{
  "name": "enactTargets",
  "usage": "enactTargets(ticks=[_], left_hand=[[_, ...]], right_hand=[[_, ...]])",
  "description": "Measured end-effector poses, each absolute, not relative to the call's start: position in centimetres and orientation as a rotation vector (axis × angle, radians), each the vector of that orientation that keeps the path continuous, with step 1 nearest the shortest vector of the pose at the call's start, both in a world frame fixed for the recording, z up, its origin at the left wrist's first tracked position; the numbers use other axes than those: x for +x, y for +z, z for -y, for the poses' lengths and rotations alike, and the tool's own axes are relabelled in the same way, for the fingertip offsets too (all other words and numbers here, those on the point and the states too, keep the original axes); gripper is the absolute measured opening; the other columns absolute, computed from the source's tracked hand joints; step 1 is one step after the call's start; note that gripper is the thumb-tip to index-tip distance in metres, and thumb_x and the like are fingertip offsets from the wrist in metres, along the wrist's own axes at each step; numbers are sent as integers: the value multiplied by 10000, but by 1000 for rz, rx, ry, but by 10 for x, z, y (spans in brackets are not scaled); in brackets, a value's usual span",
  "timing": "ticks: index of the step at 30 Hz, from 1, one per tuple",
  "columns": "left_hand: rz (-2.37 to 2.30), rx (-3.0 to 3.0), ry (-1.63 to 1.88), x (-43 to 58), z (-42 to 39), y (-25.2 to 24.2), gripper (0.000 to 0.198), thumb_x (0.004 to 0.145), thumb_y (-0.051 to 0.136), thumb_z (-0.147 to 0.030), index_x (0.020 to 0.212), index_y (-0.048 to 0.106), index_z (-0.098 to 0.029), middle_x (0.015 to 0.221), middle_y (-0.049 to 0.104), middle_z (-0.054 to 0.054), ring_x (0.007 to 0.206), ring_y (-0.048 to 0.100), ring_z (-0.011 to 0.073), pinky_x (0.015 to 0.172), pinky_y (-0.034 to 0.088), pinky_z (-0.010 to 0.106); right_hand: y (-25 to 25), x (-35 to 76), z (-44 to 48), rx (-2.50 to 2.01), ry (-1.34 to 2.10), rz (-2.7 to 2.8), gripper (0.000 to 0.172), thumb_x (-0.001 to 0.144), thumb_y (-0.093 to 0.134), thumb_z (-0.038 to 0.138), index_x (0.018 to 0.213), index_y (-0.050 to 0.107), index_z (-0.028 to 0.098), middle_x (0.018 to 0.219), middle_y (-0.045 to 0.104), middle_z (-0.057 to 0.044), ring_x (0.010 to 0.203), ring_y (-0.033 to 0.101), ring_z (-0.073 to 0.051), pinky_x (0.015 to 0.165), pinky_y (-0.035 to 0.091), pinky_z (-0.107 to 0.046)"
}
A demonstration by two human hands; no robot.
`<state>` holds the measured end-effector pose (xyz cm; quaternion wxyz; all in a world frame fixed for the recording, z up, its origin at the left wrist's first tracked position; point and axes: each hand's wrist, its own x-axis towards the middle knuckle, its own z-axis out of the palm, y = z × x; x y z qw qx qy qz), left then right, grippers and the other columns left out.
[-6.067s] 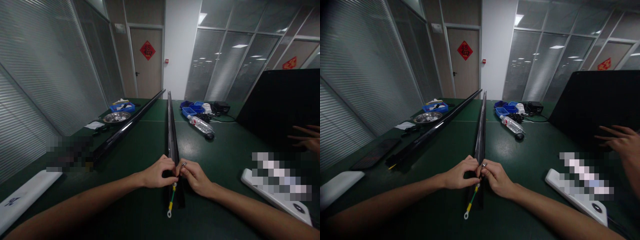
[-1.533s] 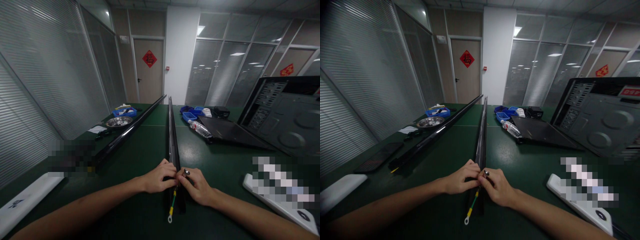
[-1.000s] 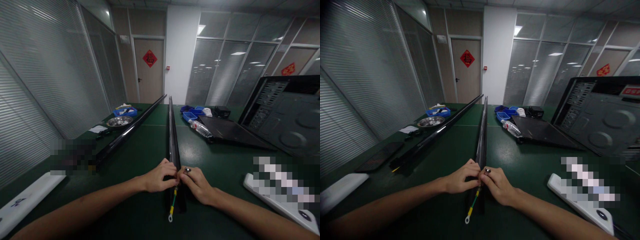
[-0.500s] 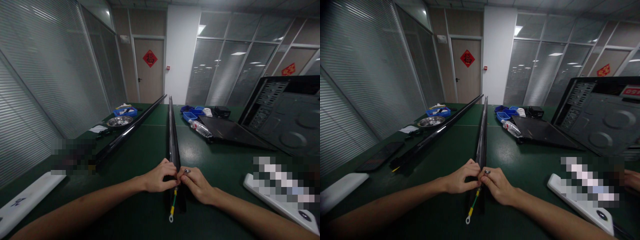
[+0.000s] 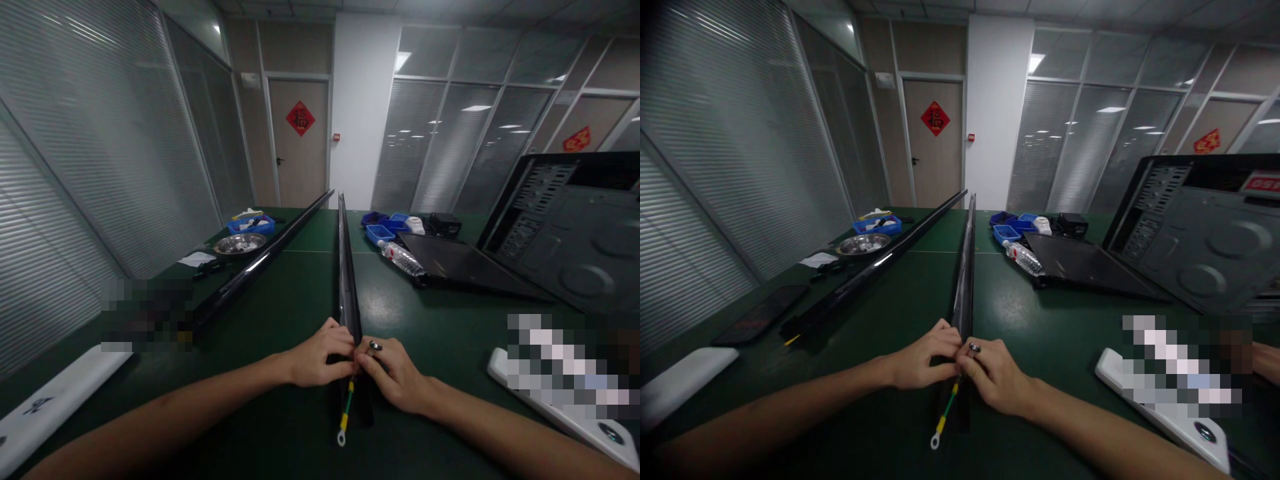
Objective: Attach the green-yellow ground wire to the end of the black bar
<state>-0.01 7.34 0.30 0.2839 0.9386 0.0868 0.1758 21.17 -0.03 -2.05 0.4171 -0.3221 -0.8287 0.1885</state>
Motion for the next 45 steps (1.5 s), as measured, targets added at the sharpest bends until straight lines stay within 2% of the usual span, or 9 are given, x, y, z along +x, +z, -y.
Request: enactTargets(ticks=[13,18,36,45], left_hand=[[-245,2515,402,-2,-75,3,235,1072,511,-349,990,690,-219,982,689,18,990,580,195,952,312,361],[-244,2532,425,-1,-75,3,255,1064,510,-360,947,675,-204,951,687,23,972,582,197,930,316,367],[-227,2540,446,-1,-74,3,204,1039,542,-328,936,664,-202,934,700,10,962,585,188,940,309,369],[-247,2520,451,-2,-72,5,181,1012,557,-333,932,648,-198,944,698,18,964,591,196,939,324,367]], right_hand=[[-18,211,0,-846,463,2060,319,1119,440,315,893,626,187,793,669,-16,690,636,-146,689,466,-264],[-19,212,1,-860,494,2071,322,1126,425,321,910,626,191,811,669,-20,716,634,-153,715,460,-278],[-14,211,2,-835,493,2111,425,1148,319,351,869,595,188,795,637,-30,690,603,-150,682,459,-275],[-16,212,2,-820,483,2116,375,1141,347,331,909,608,194,822,651,-35,724,627,-160,710,463,-289]])
